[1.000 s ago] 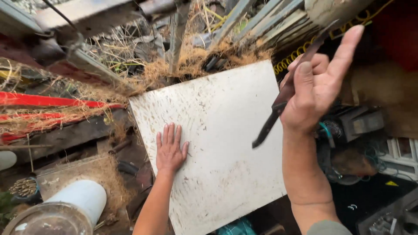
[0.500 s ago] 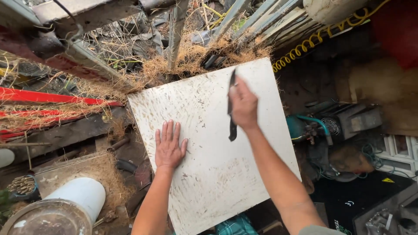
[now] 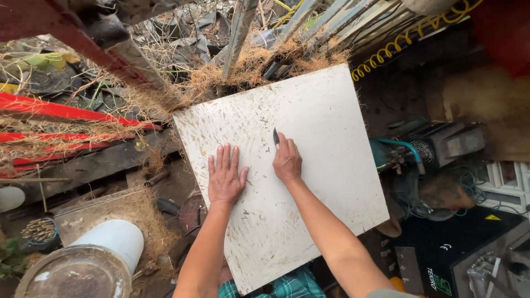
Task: The person uses a small knife to scrape a white rectangular board, removing debris from the surface. The person holds the board with one hand and scrapes with the other, working across different areas of the board.
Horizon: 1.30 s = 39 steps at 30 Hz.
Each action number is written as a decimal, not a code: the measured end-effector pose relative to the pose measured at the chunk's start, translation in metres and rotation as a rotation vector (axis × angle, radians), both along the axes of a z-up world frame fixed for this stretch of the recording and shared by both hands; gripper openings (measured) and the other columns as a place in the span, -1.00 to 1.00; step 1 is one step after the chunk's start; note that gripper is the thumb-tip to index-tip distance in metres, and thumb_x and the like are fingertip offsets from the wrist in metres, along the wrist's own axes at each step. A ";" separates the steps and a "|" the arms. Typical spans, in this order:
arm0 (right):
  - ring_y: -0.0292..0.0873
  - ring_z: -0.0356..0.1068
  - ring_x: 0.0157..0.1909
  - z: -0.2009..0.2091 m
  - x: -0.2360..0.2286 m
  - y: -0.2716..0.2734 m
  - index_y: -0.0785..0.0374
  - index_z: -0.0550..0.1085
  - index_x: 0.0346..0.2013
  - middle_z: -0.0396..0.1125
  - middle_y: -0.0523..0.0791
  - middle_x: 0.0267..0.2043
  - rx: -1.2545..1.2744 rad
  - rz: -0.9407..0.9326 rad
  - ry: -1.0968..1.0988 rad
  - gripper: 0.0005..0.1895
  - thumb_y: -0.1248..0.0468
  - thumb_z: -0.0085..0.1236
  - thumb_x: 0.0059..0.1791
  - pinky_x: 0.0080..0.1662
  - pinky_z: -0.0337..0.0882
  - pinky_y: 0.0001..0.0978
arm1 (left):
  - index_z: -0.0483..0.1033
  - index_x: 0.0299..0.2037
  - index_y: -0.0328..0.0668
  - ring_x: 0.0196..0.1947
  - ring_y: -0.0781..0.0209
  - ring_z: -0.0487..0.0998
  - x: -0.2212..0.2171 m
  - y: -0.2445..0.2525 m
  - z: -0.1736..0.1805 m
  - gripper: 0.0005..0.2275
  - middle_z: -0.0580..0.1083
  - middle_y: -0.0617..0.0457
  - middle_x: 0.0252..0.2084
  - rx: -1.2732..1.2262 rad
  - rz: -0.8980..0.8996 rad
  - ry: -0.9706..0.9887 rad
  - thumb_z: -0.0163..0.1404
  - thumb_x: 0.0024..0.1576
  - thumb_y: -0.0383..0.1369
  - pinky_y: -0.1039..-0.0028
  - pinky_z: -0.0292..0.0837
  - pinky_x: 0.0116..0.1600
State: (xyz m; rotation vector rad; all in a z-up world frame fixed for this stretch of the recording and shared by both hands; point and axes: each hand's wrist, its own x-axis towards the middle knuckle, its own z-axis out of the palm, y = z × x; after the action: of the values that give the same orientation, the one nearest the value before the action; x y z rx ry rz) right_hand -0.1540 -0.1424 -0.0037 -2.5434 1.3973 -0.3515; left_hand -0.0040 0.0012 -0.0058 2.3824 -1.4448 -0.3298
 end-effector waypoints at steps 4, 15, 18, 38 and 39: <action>0.02 0.35 -0.20 0.000 0.001 0.007 0.14 0.32 0.24 0.19 -0.12 -0.26 -0.035 0.001 -0.011 -0.56 0.29 -0.13 0.05 -0.09 0.44 -0.16 | 0.07 0.46 0.15 0.51 0.08 -0.04 -0.001 0.006 0.000 -0.41 0.04 0.04 0.51 0.036 -0.011 0.009 -0.33 0.23 0.10 0.09 -0.34 0.52; -0.02 0.35 -0.26 -0.007 0.003 0.000 0.16 0.35 0.19 0.17 -0.13 -0.31 -0.144 0.005 0.005 -0.62 0.19 -0.20 0.10 -0.16 0.44 -0.22 | 0.04 0.46 0.23 0.51 0.05 -0.05 0.000 0.001 -0.008 -0.41 0.01 0.04 0.52 0.007 -0.018 -0.008 -0.35 0.23 0.12 0.06 -0.34 0.51; -0.03 0.35 -0.26 -0.007 0.003 0.000 0.17 0.36 0.18 0.17 -0.13 -0.31 -0.159 0.011 0.006 -0.62 0.19 -0.21 0.10 -0.16 0.44 -0.22 | 0.06 0.45 0.21 0.50 0.03 -0.03 0.000 0.000 -0.006 -0.42 0.03 0.01 0.51 -0.009 -0.018 -0.020 -0.32 0.23 0.11 0.05 -0.31 0.50; -0.03 0.37 -0.27 -0.002 0.005 0.001 0.18 0.37 0.16 0.17 -0.13 -0.32 -0.154 0.017 -0.002 -0.64 0.20 -0.18 0.09 -0.18 0.46 -0.24 | 0.06 0.45 0.22 0.50 0.04 -0.03 0.000 0.001 -0.002 -0.42 0.03 0.03 0.51 0.021 -0.011 -0.004 -0.33 0.23 0.11 0.04 -0.32 0.51; -0.04 0.37 -0.27 -0.001 0.006 -0.001 0.17 0.37 0.15 0.17 -0.13 -0.32 -0.159 0.014 -0.004 -0.64 0.19 -0.20 0.10 -0.18 0.46 -0.25 | 0.05 0.46 0.23 0.50 0.05 -0.03 0.001 0.000 -0.003 -0.42 0.03 0.04 0.51 0.023 -0.010 -0.002 -0.34 0.23 0.12 0.05 -0.33 0.51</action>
State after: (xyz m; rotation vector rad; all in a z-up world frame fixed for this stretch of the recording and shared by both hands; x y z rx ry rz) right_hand -0.1483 -0.1429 -0.0051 -2.6746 1.4011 -0.4834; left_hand -0.0034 0.0007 -0.0086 2.3950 -1.4621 -0.3486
